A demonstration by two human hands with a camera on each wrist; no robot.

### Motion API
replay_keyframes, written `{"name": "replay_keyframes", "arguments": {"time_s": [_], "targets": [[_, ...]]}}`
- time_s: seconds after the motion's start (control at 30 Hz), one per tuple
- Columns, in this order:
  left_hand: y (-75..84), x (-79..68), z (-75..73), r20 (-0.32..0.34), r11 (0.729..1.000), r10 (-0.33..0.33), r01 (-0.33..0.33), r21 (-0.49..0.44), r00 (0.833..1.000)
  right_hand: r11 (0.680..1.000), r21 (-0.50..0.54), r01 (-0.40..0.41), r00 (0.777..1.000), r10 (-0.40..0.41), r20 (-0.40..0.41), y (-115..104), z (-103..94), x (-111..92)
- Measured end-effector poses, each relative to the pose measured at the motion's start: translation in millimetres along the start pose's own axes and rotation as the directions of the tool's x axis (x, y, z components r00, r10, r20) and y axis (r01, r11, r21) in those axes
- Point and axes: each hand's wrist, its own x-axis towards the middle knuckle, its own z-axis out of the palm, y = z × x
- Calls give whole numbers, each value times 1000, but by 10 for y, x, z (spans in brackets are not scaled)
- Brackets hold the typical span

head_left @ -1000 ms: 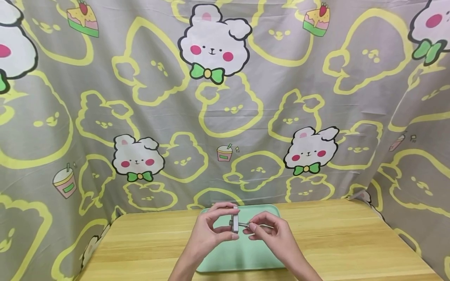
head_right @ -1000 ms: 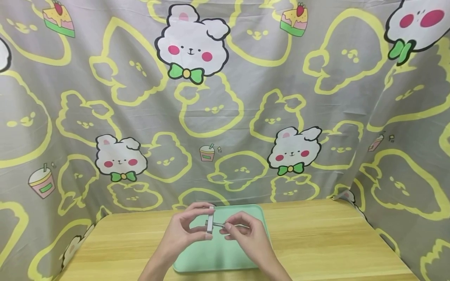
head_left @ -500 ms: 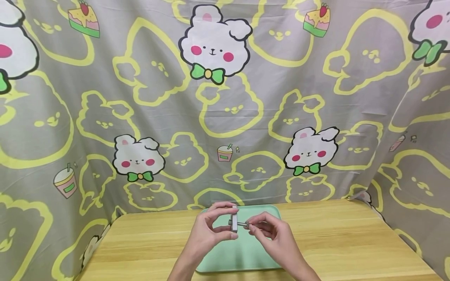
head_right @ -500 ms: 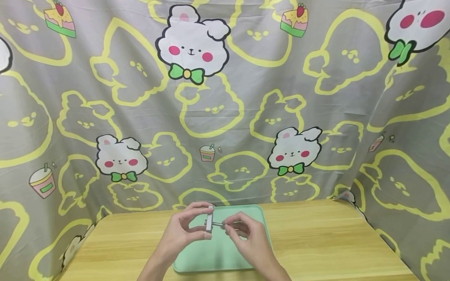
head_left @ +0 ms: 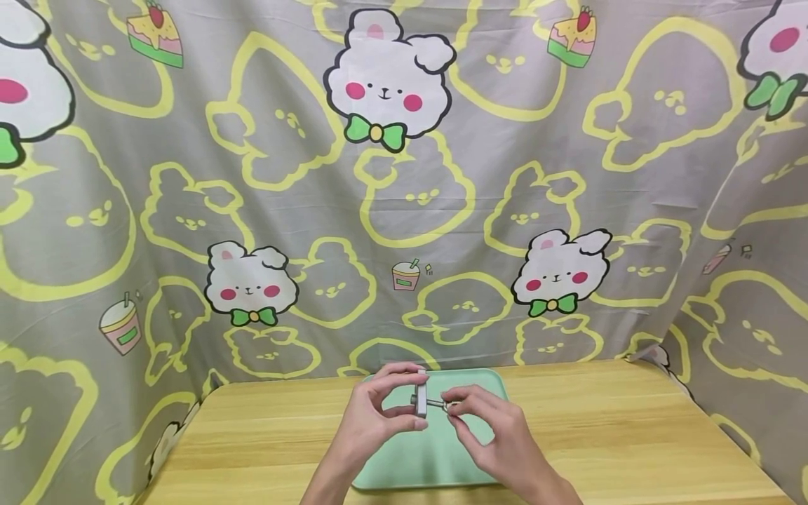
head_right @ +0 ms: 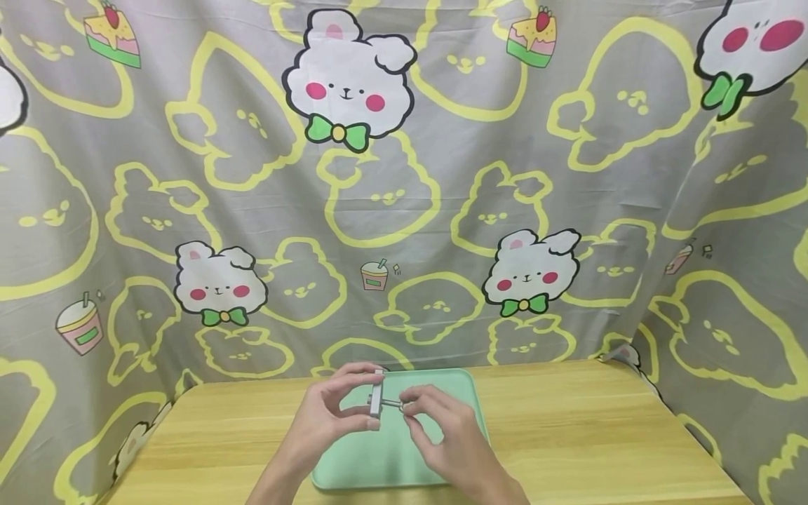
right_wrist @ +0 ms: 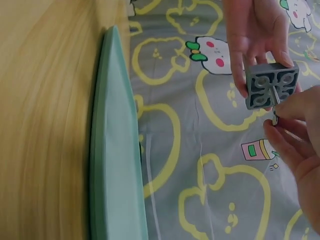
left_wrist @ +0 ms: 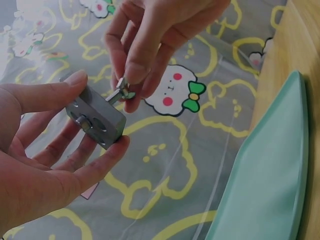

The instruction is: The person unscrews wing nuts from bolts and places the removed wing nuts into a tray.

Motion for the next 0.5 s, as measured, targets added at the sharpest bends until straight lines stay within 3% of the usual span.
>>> {"name": "replay_keyframes", "arguments": {"time_s": [0.13,0.27,0.4,0.5], "targets": [[-6,-1,-5,9,1000,7,-7,5,1000,993,-69,100,995,-100,8,29,2,1],[3,-8,-5,-1,1000,-14,14,-1,1000,993,-57,99,995,-99,2,32,4,-5],[16,-7,3,-4,1000,-19,19,-8,1000,1000,5,29,999,-29,-33,2,1,1],[21,-3,12,0,1000,-16,16,-8,1000,985,116,-126,990,133,-47,-45,-8,6]]}}
